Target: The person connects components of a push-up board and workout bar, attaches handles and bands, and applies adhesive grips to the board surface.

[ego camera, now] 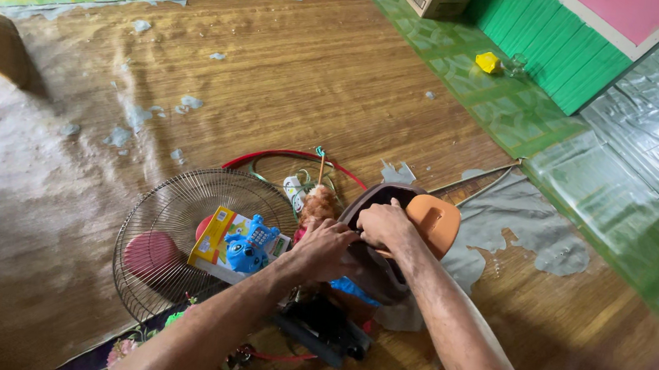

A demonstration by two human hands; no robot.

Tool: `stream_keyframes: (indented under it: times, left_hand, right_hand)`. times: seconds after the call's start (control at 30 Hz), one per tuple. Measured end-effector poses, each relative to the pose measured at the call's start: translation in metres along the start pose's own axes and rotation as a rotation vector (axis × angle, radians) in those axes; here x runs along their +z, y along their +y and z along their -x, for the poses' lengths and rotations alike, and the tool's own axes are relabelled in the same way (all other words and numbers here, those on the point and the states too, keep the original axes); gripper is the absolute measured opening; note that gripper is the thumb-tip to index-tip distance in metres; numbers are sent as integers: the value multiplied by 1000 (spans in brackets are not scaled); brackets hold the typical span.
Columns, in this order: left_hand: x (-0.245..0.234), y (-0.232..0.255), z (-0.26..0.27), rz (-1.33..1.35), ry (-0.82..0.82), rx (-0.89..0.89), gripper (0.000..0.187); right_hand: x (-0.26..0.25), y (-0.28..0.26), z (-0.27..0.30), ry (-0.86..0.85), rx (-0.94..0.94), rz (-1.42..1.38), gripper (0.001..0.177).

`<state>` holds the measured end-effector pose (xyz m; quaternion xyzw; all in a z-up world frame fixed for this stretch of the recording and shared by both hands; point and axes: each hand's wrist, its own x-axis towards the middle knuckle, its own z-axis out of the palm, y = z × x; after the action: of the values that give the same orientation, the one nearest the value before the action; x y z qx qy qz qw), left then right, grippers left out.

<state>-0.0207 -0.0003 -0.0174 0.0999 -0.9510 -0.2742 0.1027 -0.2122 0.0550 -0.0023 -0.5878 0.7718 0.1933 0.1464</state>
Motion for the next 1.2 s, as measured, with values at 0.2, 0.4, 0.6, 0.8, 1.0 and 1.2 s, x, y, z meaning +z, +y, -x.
stream_keyframes:
  times: [0.2,0.4,0.6,0.8,1.0,1.2]
  left_hand:
    - [-16,3,6,-7,-75,-94,65]
    - [-16,-3,5,-36,-65,-99,62]
    - [-19,-12,8,-48,-75,-90,61]
    - [-36,-11,21,-14,28,-19,61]
    - [-60,-3,26,-59,-65,-59,57]
    - [-91,7,40,-123,-153,-84,49]
  right_hand:
    - [-12,-9,-7,-89,65,-55,35]
    - [-14,-8,-4,-59,13,-37,23]
    - [-9,-13,-6,20,47,-63,14]
    - [-13,-16,-6,-118,58,-136,41]
    - [16,5,-32,188,55,15,21]
    - [-7,-17,-10,-27,84,-89,28]
